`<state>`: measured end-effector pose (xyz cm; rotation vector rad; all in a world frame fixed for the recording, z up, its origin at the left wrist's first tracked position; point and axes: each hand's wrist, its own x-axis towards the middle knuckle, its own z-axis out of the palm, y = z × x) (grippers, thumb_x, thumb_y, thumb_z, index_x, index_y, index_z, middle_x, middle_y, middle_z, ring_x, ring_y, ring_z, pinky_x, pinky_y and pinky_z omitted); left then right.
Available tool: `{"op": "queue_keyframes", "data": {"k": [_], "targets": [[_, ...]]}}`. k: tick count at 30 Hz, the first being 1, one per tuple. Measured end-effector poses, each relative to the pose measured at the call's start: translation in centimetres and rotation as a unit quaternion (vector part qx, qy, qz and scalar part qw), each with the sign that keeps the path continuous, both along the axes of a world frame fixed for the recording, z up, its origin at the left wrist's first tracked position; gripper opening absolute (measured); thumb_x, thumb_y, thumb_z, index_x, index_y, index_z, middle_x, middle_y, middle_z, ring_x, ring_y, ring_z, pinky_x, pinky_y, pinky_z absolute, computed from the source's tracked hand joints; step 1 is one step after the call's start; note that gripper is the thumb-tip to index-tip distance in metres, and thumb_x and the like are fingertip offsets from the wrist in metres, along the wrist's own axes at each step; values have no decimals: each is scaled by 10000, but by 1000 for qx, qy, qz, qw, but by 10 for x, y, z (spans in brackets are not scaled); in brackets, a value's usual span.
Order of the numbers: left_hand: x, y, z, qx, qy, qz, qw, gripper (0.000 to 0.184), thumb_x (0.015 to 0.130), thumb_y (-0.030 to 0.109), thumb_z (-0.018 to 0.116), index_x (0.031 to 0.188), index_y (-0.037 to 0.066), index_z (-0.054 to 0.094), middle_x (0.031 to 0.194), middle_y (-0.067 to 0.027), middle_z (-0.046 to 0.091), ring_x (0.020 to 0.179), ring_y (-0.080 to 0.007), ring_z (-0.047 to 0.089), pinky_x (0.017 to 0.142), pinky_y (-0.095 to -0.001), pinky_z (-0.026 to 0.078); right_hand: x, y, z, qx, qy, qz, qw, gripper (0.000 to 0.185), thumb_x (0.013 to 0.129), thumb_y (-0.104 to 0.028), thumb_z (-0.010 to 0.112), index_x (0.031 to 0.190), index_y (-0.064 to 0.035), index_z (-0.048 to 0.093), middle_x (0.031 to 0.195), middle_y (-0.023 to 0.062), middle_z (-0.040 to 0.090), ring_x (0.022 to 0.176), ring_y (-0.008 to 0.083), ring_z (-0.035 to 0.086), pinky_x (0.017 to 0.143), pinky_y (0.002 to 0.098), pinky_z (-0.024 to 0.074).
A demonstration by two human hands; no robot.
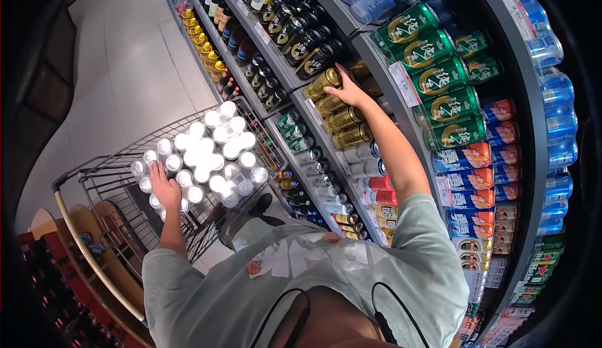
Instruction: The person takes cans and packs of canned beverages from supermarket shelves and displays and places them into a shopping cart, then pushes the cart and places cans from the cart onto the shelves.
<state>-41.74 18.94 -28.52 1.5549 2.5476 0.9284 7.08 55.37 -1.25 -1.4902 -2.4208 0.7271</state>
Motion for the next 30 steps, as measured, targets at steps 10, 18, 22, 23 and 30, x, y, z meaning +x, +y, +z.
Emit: {"op": "queue_keyframes", "data": {"k": [10,18,22,23,30], "targets": [[13,13,5,4,38,-20,999,670,757,26,494,1426,-4,456,1534,-177,392,1452,-375,302,1199,-503,243,5,22,-34,1,53,-7,999,989,800,-359,805,1549,-60,232,1453,282,416,1355,382,437,1132,402,360],[21,24,1,-21,48,-42,998,686,767,42,485,1447,-17,417,1540,-199,368,1452,-391,284,1207,-507,221,10,32,-48,34,32,-61,997,865,814,-434,733,1531,-178,322,1409,257,472,1256,416,524,1049,446,441],[22,26,0,-35,46,-34,998,680,775,53,476,1450,0,406,1537,-210,359,1451,-402,273,1210,-509,212,1,17,-21,89,-78,-113,987,832,808,-524,704,1522,-259,369,1447,173,463,1254,363,553,1045,449,453],[22,28,0,-36,49,-33,998,673,777,56,477,1445,2,411,1535,-211,361,1450,-403,274,1210,-509,214,1,11,-14,98,-100,-117,983,827,831,-521,684,1524,-219,348,1413,211,499,1269,383,535,1044,438,451],[24,34,-1,-35,68,-42,996,665,782,22,486,1442,-5,406,1527,-229,354,1446,-404,280,1201,-518,228,0,7,-2,111,-114,-142,977,790,827,-542,672,1511,-278,377,1418,145,497,1268,357,532,1029,451,460]]}}
